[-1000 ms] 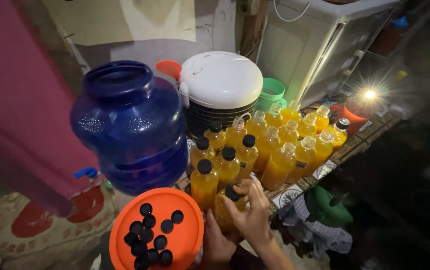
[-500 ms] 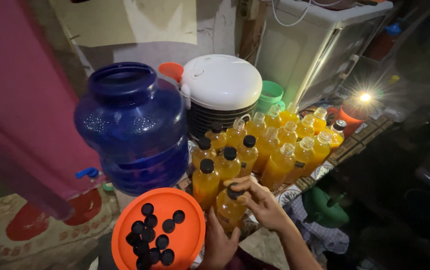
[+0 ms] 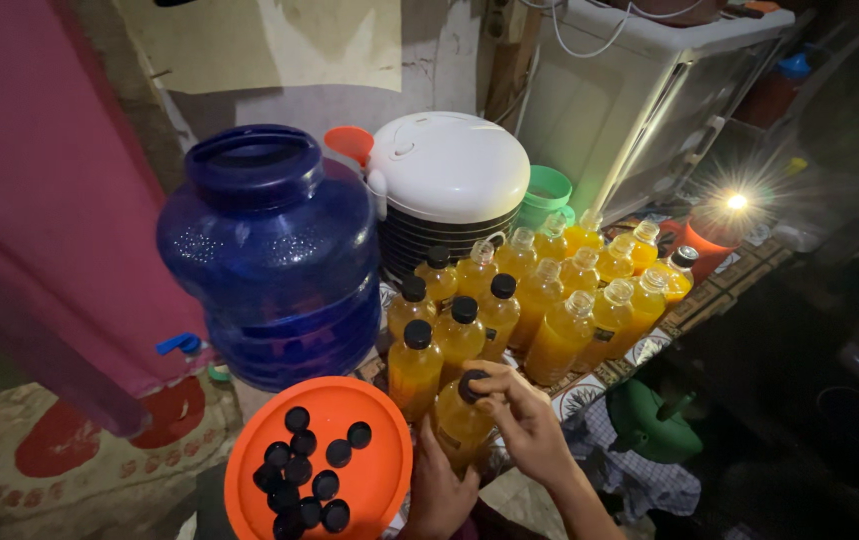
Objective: The person repeatedly picks up black bottle caps from an orange bowl and screws them onto small plastic bottles filled with orange liquid. The person works one bottle at a time, placing each capped bottle back on the table.
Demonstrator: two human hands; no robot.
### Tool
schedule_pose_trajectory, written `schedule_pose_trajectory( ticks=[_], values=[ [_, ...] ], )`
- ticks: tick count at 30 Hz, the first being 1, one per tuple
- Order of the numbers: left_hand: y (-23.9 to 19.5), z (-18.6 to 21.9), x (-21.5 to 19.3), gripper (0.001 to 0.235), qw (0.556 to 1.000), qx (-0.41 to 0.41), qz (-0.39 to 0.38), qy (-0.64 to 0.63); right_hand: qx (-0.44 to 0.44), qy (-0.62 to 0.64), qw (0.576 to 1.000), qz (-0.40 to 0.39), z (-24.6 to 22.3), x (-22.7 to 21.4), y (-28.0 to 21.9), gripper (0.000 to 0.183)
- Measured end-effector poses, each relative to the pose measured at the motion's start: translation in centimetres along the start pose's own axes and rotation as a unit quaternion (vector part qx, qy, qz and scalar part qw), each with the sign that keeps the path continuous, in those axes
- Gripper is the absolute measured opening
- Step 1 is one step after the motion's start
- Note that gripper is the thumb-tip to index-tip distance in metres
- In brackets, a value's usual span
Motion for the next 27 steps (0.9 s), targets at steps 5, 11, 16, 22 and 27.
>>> schedule_pose_trajectory(
  ticks=[5,11,16,22,27],
  values=[
    [-0.6,-0.3,0.2,0.107,1.0,-0.014,0.001,0.0,-0.059,-0.111,0.988,0.089,0.7,0.6,-0.2,0.017],
    [0.0,0.4,-0.1,0.106,0.999,-0.017,-0.003,-0.05,0.013,-0.163,0.96,0.226,1.1,2.4,0.2,0.043],
    [0.2,1.6,-1.0,0.112,0.989,0.121,0.08,-0.011,-0.13,-0.095,0.971,0.177,0.1,2.6,-1.4,0.037],
    [0.1,0.3,-0.1,0.117,0.998,0.038,0.005,-0.057,-0.073,0.015,0.981,0.177,2.0,2.3,-0.8,0.025],
    [0.1,1.0,-0.7,0.117,0.999,0.02,0.002,-0.035,-0.084,-0.053,0.97,0.224,2.7,2.9,-1.1,0.055]
  ],
)
Point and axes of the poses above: each hand's wrist, its own y-axis towards the middle knuckle, its own x-axis out of the palm, z = x × y, the point moved 3 cm from there along y, towards the middle knuckle, and after that the axes turned 14 degrees about x, right-handed, at the moved point
